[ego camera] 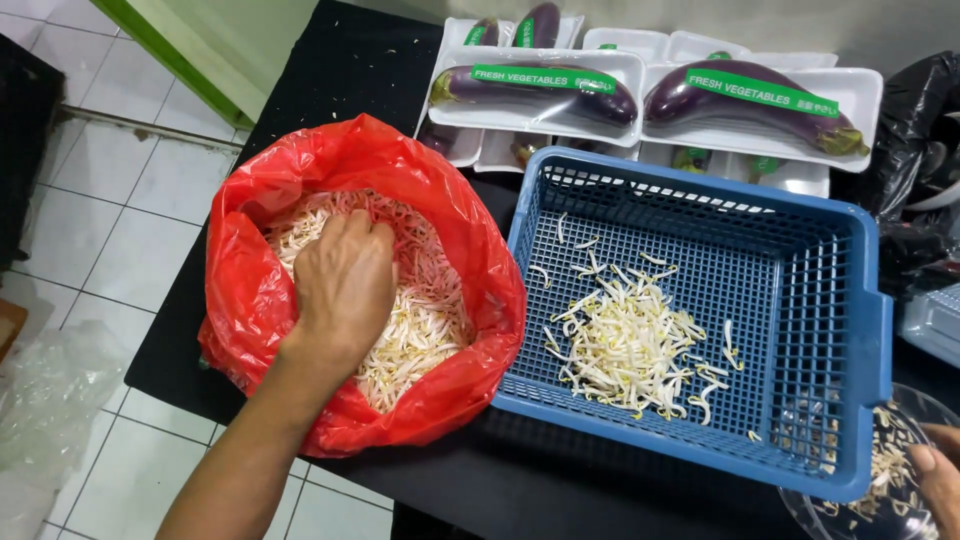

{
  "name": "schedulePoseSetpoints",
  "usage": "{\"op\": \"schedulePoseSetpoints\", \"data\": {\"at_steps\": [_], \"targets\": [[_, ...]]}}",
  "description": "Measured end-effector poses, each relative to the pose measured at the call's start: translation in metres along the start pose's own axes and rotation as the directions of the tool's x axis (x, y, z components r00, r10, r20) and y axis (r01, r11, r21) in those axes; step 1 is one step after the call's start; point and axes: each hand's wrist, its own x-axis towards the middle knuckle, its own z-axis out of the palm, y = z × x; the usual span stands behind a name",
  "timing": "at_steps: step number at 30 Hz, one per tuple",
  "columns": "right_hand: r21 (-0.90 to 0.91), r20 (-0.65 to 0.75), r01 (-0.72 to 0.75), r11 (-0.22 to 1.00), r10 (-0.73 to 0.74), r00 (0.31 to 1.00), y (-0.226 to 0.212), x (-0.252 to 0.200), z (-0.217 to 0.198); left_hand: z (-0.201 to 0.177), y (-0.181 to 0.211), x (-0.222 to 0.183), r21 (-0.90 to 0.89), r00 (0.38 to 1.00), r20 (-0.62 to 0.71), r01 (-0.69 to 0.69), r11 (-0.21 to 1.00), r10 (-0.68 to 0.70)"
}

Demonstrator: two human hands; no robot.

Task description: Cleaning and sorting bean sprouts by hand, removing roots or husks and placing them into a basket.

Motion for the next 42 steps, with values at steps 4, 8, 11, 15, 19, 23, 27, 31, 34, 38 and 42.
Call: {"op": "schedulePoseSetpoints", "data": {"at_steps": [4, 8, 11, 15, 19, 23, 27, 31, 34, 38, 42], "targets": [[0.013, 0.132, -0.089, 0.996, 0.087, 0.987, -0.227, -0.051, -0.012, 0.011, 0.001, 0.004, 0.060, 0.999, -0.047, -0.006, 0.998, 0.009], [-0.268, 0.138, 0.019, 0.963, 0.019, 0.990, -0.242, -0.052, -0.015, 0.005, -0.002, -0.004, 0.001, 0.978, -0.206, -0.038, 0.999, 0.037], [-0.345, 0.061, 0.209, 0.915, -0.200, 0.978, -0.305, -0.071, -0.015, -0.012, -0.004, -0.008, -0.212, 0.987, -0.162, -0.033, 0.977, -0.002], [-0.473, 0.244, 0.489, 0.733, -0.424, 0.872, -0.335, -0.066, -0.012, -0.047, 0.002, -0.013, -0.590, 0.990, -0.085, 0.043, 0.807, -0.115], [-0.448, 0.360, 0.624, 0.640, -0.510, 0.781, -0.359, -0.065, -0.006, -0.069, 0.011, -0.019, -0.948, 0.997, 0.010, 0.035, 0.315, -0.079], [-0.556, 0.349, 0.641, 0.529, -0.551, 0.757, -0.387, -0.077, 0.008, -0.074, 0.035, -0.030, -0.995, 0.998, 0.056, 0.057, -0.085, 0.021], [-0.069, 0.276, 0.792, 0.607, -0.751, 0.599, -0.419, -0.090, 0.026, -0.077, 0.085, -0.047, -0.923, 0.975, 0.091, 0.159, -0.350, 0.204], [0.097, 0.069, 0.819, 0.566, -0.824, 0.562, -0.425, -0.099, 0.042, -0.076, 0.129, -0.058, -0.884, 0.978, 0.027, 0.120, -0.451, 0.208], [0.079, -0.012, 0.789, 0.609, -0.791, 0.612, -0.427, -0.103, 0.046, -0.075, 0.148, -0.063, -0.862, 0.984, 0.030, 0.114, -0.494, 0.175], [0.129, -0.047, 0.792, 0.597, -0.794, 0.606, -0.430, -0.100, 0.047, -0.074, 0.159, -0.067, -0.867, 0.985, 0.021, 0.104, -0.488, 0.172], [0.213, 0.001, 0.662, 0.719, -0.678, 0.735, -0.424, -0.099, 0.045, -0.070, 0.157, -0.065, -0.861, 0.986, -0.001, 0.084, -0.502, 0.167]]}}
